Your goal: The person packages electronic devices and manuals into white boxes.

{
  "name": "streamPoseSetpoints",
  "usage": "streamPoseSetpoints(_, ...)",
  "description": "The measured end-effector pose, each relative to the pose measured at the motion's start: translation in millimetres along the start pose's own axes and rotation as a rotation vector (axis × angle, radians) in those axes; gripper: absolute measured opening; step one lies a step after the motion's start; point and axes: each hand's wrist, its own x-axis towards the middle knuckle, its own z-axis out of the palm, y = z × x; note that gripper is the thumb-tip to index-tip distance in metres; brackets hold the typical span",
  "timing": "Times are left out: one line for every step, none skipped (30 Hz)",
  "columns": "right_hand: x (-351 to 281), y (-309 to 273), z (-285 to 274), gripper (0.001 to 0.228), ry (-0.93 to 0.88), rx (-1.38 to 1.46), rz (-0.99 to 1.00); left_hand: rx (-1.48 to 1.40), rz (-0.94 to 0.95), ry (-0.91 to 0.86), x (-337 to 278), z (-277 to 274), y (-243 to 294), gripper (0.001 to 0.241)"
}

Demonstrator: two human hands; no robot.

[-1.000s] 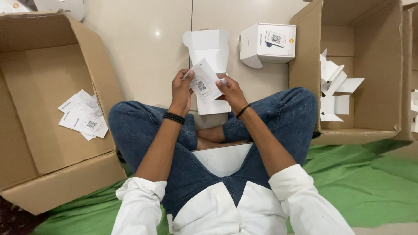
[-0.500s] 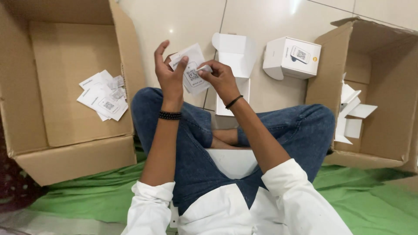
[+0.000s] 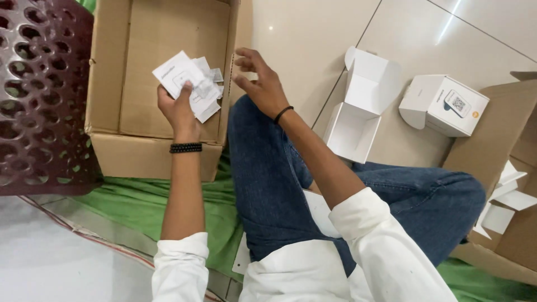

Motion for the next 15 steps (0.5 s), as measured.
streamPoseSetpoints(-4.2, 1.9, -8.3, 0.047, 0.058, -0.15, -0.039, 0.289, 0.093, 0.084, 3.7, -6.1, 4.4, 0.055)
streamPoseSetpoints(-10.0, 4.6, -18.6, 0.042, 0.12, -0.302, -0.075, 0.578, 0.181, 0.163, 6.4, -10.5, 6.7, 0.067)
streamPoseSetpoints(-17.4, 15.6, -31.4, 0.042, 0.123, -0.303, -0.076, 0.576, 0.181, 0.161, 5.6, -4.7, 10.8, 0.067)
streamPoseSetpoints(-24.8, 26.4, -45.7, 0.039, 0.167, -0.389, -0.097, 0.806, 0.308, 0.163, 5.6, 3.1, 14.1, 0.076)
streamPoseSetpoints(-32.6, 37.6, -61.0, 0.036, 0.211, -0.475, -0.117, 1.034, 0.438, 0.164, 5.1, 11.7, 16.8, 0.085)
streamPoseSetpoints(-45.2, 45.9, -78.8, 0.036, 0.222, -0.482, -0.108, 1.03, 0.434, 0.149, 1.6, 27.2, 10.0, 0.085)
streamPoseSetpoints(-58.6, 54.2, -97.3, 0.034, 0.242, -0.519, -0.064, 1.018, 0.468, 0.038, -2.8, 43.5, 2.7, 0.076)
streamPoseSetpoints(-71.1, 61.9, -117.1, 0.033, 0.264, -0.557, -0.022, 0.999, 0.505, -0.074, -6.6, 61.5, -4.7, 0.068)
streamPoseSetpoints(-84.5, 67.0, -135.4, 0.033, 0.277, -0.566, -0.016, 0.99, 0.504, -0.089, -15.3, 85.5, -12.2, 0.068)
streamPoseSetpoints(-99.1, 72.0, -154.5, 0.031, 0.312, -0.577, 0.037, 0.916, 0.494, -0.262, -25.0, 110.5, -20.2, 0.055)
streamPoseSetpoints(-114.4, 77.0, -174.2, 0.03, 0.348, -0.587, 0.091, 0.837, 0.483, -0.433, -35.7, 135.9, -28.3, 0.043)
streamPoseSetpoints(-127.2, 81.1, -189.5, 0.03, 0.365, -0.597, 0.102, 0.826, 0.479, -0.454, -48.3, 160.7, -36.6, 0.043)
streamPoseSetpoints(-140.8, 85.1, -205.1, 0.029, 0.42, -0.605, 0.151, 0.815, 0.404, -0.536, -62.1, 185.4, -44.8, 0.041)
streamPoseSetpoints(-155.5, 88.6, -221.5, 0.028, 0.477, -0.613, 0.2, 0.803, 0.33, -0.62, -77.4, 211.0, -53.0, 0.039)
streamPoseSetpoints(-168.8, 96.9, -233.2, 0.028, 0.497, -0.624, 0.211, 0.791, 0.327, -0.643, -86.1, 226.8, -71.5, 0.039)
